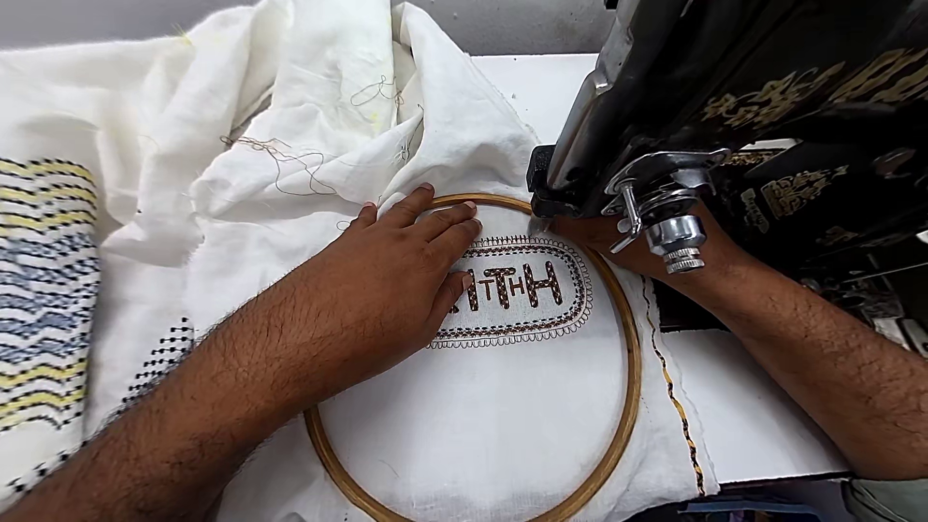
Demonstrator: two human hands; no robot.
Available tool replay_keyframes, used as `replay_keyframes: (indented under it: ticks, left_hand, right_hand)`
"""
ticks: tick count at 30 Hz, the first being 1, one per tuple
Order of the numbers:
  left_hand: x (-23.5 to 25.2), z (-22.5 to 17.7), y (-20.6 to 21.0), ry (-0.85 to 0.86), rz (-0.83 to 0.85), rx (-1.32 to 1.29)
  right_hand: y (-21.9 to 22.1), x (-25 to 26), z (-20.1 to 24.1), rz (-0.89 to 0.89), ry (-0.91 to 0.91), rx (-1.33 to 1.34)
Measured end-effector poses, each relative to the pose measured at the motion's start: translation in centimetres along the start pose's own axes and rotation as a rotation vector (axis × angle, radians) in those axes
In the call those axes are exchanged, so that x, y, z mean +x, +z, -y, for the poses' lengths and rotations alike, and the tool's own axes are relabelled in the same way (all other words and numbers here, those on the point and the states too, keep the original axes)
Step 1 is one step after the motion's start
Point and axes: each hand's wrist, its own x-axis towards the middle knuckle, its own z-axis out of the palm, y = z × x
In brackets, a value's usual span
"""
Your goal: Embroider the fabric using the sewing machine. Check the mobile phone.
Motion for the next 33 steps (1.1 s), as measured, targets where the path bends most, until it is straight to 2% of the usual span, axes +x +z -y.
replay_keyframes:
  ticks: [3, 8, 14, 16, 17, 18, 19, 20, 21, 22, 24, 33]
  left_hand:
    - [0.1, 0.1, 0.1, 0.001, -0.007, 0.001]
    - [0.1, 0.1, 0.1, 0.003, -0.015, -0.004]
    - [-0.1, 0.1, 0.0, 0.004, -0.005, 0.001]
    - [-0.2, 0.2, -0.1, -0.003, -0.002, -0.006]
    - [-0.2, 0.2, 0.0, -0.002, -0.005, -0.003]
    - [-0.1, 0.2, -0.1, -0.005, 0.0, 0.004]
    - [-0.1, 0.2, -0.1, -0.007, 0.005, 0.01]
    - [-0.1, 0.2, -0.1, -0.007, 0.002, 0.013]
    - [-0.1, 0.2, -0.1, -0.007, 0.0, 0.01]
    - [-0.2, 0.2, -0.1, -0.007, 0.001, 0.001]
    - [-0.2, 0.1, -0.2, -0.005, 0.002, -0.002]
    - [-0.3, 0.0, -0.2, -0.005, 0.008, -0.001]
  right_hand:
    - [0.2, 0.0, -0.1, -0.005, 0.03, 0.016]
    - [-0.4, -0.3, 0.9, -0.074, -0.052, -0.056]
    - [-0.7, -0.3, 1.3, -0.04, -0.005, 0.029]
    - [-0.1, -0.4, 0.0, -0.002, 0.009, 0.027]
    - [1.3, -0.8, -2.3, -0.04, -0.067, 0.042]
    - [4.8, -1.2, -6.3, -0.238, -0.267, 0.08]
    - [6.7, -1.1, -8.6, -0.334, -0.374, 0.091]
    - [6.6, -1.1, -8.5, -0.326, -0.368, 0.086]
    - [4.8, -1.1, -6.2, -0.239, -0.276, 0.069]
    - [1.6, -0.7, -2.5, -0.072, -0.112, 0.022]
    - [-0.4, -0.2, 0.8, -0.031, -0.037, -0.011]
    - [-0.4, -0.2, 0.9, -0.047, -0.021, 0.02]
